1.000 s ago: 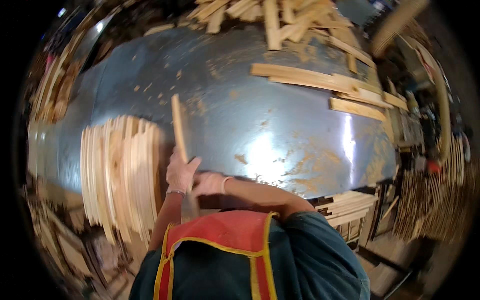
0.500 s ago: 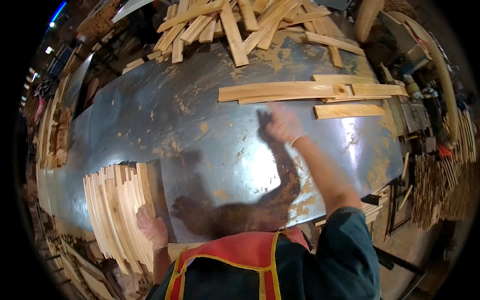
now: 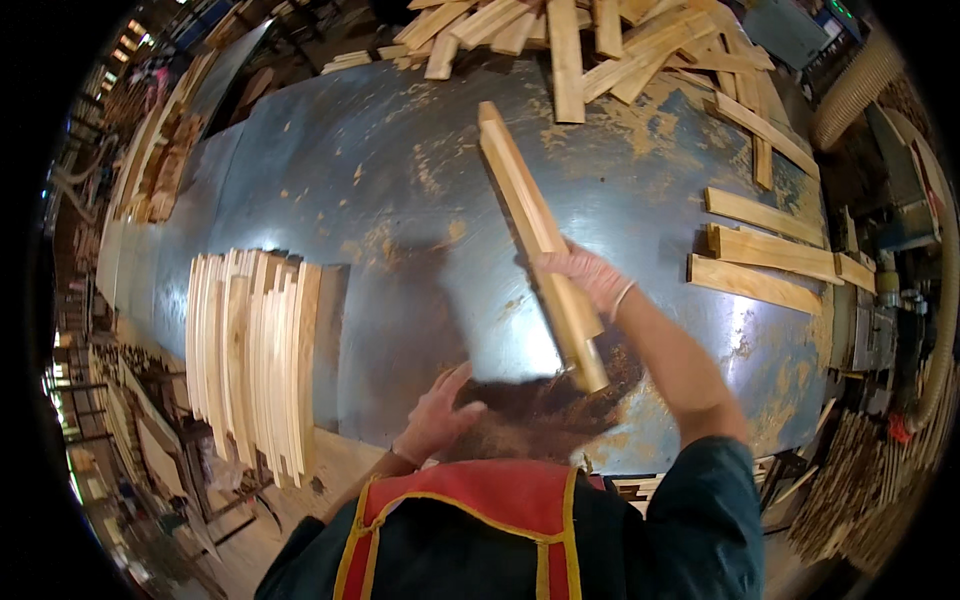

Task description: The person repeatedly picks up thin wooden planks from a scattered pile on a metal table and stacks them into a neat, aligned pile. The person handles the planks one by one, organizing them into a growing stack throughout the clip.

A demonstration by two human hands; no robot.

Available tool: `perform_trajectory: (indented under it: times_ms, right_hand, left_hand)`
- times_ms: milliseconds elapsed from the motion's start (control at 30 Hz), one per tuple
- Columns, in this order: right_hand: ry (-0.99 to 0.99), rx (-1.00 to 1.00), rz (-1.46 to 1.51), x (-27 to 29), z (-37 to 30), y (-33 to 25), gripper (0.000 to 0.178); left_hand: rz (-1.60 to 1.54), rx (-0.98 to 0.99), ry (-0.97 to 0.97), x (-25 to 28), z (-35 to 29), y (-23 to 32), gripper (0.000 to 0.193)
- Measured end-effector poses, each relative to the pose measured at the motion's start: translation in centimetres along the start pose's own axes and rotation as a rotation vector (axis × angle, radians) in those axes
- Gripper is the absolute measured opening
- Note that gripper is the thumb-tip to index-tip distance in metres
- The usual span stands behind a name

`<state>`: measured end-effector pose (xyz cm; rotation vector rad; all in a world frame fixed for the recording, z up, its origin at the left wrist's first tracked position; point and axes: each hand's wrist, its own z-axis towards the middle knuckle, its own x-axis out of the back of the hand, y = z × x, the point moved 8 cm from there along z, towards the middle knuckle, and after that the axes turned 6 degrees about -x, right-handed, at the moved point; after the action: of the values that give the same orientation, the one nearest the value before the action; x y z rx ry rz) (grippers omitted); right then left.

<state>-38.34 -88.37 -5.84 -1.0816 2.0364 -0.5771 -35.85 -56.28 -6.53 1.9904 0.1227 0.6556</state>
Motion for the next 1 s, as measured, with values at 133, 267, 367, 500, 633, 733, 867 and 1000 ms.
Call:
perform_trajectory:
  times_ms: [133, 267, 367, 500, 633, 733, 867, 1000]
  right_hand:
    - [0.196, 0.05, 0.135, -7.9, 2.0, 8.5, 0.097]
    - [0.13, 0.123, -0.249, -15.9, 1.9, 16.1, 0.094]
    - [-0.085, 0.035, -0.522, -21.4, 0.8, 19.3, 0.088]
    - [-0.219, -0.22, -1.007, -30.2, -4.9, 16.2, 0.054]
    - [-0.287, -0.088, -0.983, -33.0, -2.0, 19.1, 0.057]
    - [-0.092, 0.071, -0.904, -27.6, -3.0, 17.1, 0.062]
    - [0.313, 0.09, -0.336, -12.5, -5.2, 20.2, 0.077]
    - [0.458, 0.125, 0.414, -4.4, -14.4, 16.6, 0.015]
  left_hand:
    - [-0.56, 0.035, -0.126, -0.5, 0.8, -2.1, 0.049]
    - [-0.297, -0.174, -0.182, 3.3, -2.2, -1.9, 0.035]
    - [-0.789, 0.279, -0.185, 4.5, -5.8, -4.7, 0.036]
    - [0.321, 0.233, 0.078, 10.1, -4.3, -3.7, 0.08]
    - [0.649, 0.056, 0.29, 12.1, -2.2, -7.6, 0.056]
    - [0.857, 0.029, 0.412, 15.3, -5.1, -9.2, 0.035]
    - [1.212, 0.132, 0.511, 20.8, -10.5, -9.4, 0.036]
    - [1.36, 0.449, 0.581, 23.9, -11.0, -13.0, 0.07]
